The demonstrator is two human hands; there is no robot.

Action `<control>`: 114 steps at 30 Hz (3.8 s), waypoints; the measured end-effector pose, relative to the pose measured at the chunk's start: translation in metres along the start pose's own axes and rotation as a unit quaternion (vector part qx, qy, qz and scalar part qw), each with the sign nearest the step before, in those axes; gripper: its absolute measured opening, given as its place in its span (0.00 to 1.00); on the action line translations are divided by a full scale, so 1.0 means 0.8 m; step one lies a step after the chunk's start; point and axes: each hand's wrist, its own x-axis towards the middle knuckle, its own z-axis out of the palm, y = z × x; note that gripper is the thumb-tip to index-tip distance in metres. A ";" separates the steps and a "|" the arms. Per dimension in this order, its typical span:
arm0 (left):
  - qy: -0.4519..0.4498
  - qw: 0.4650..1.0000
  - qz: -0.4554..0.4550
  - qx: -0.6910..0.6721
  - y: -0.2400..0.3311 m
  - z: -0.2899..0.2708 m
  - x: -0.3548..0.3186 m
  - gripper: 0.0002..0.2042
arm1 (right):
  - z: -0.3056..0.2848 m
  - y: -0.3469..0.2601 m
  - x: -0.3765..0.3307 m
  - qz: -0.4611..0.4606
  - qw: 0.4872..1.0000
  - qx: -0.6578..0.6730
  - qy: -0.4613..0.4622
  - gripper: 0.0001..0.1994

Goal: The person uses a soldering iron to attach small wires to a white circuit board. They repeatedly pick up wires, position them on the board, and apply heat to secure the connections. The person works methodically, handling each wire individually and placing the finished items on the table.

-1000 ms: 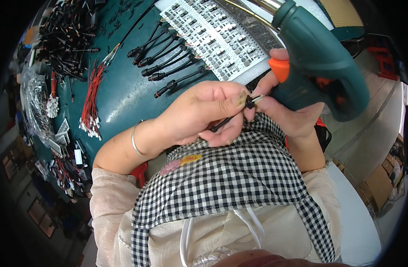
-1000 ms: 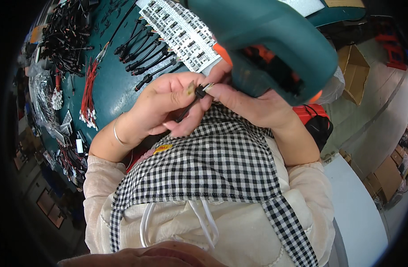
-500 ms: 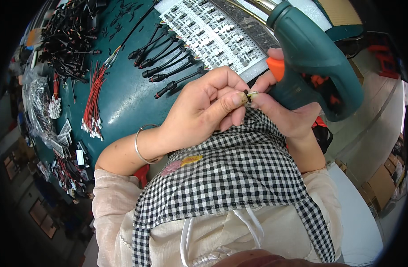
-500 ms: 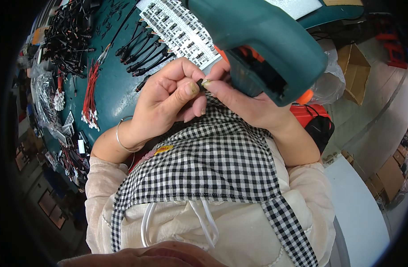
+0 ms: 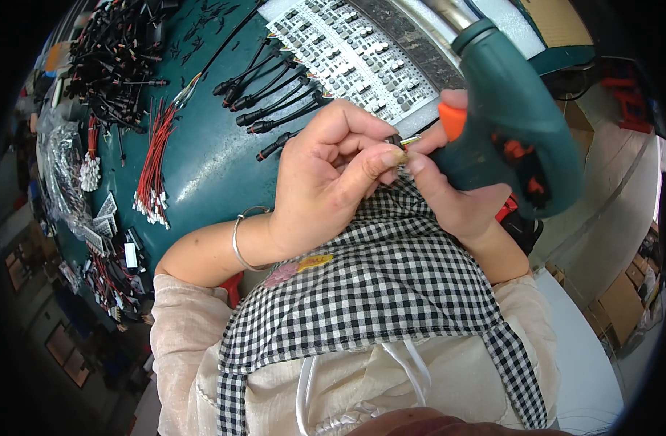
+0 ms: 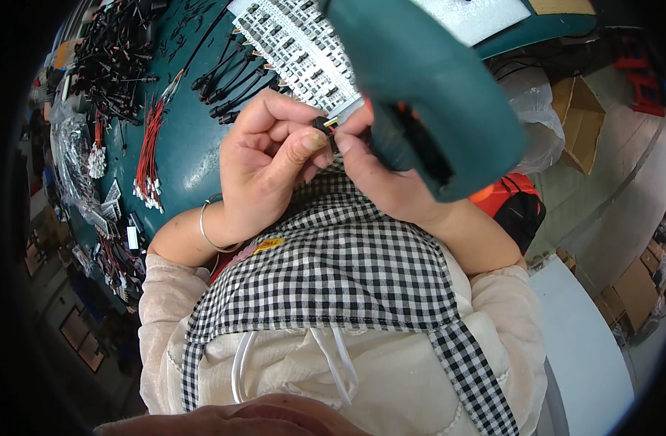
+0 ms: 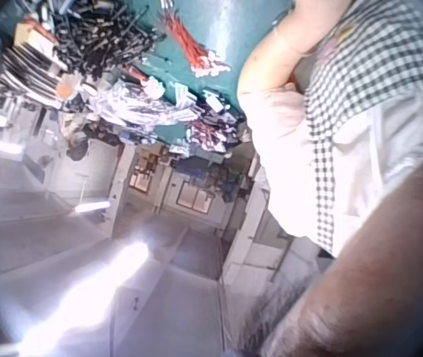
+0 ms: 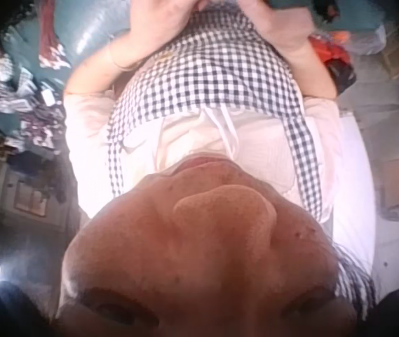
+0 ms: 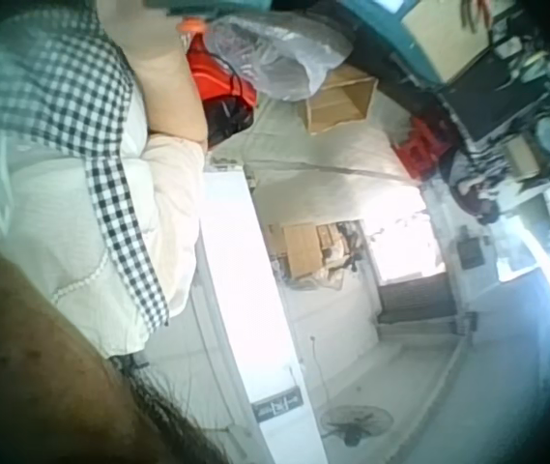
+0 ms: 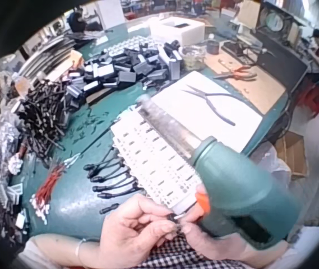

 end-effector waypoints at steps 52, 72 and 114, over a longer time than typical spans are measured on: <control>0.019 0.870 0.346 0.351 -0.006 -0.015 0.018 0.09 | 0.010 0.001 0.001 0.153 0.962 0.202 0.104 0.28; -0.034 0.834 0.375 0.403 -0.003 -0.025 0.018 0.12 | 0.011 0.001 0.001 0.158 0.960 0.199 0.114 0.28; -0.034 0.797 0.347 0.494 0.014 -0.053 0.016 0.13 | -0.050 -0.026 -0.007 0.064 0.972 0.010 0.228 0.27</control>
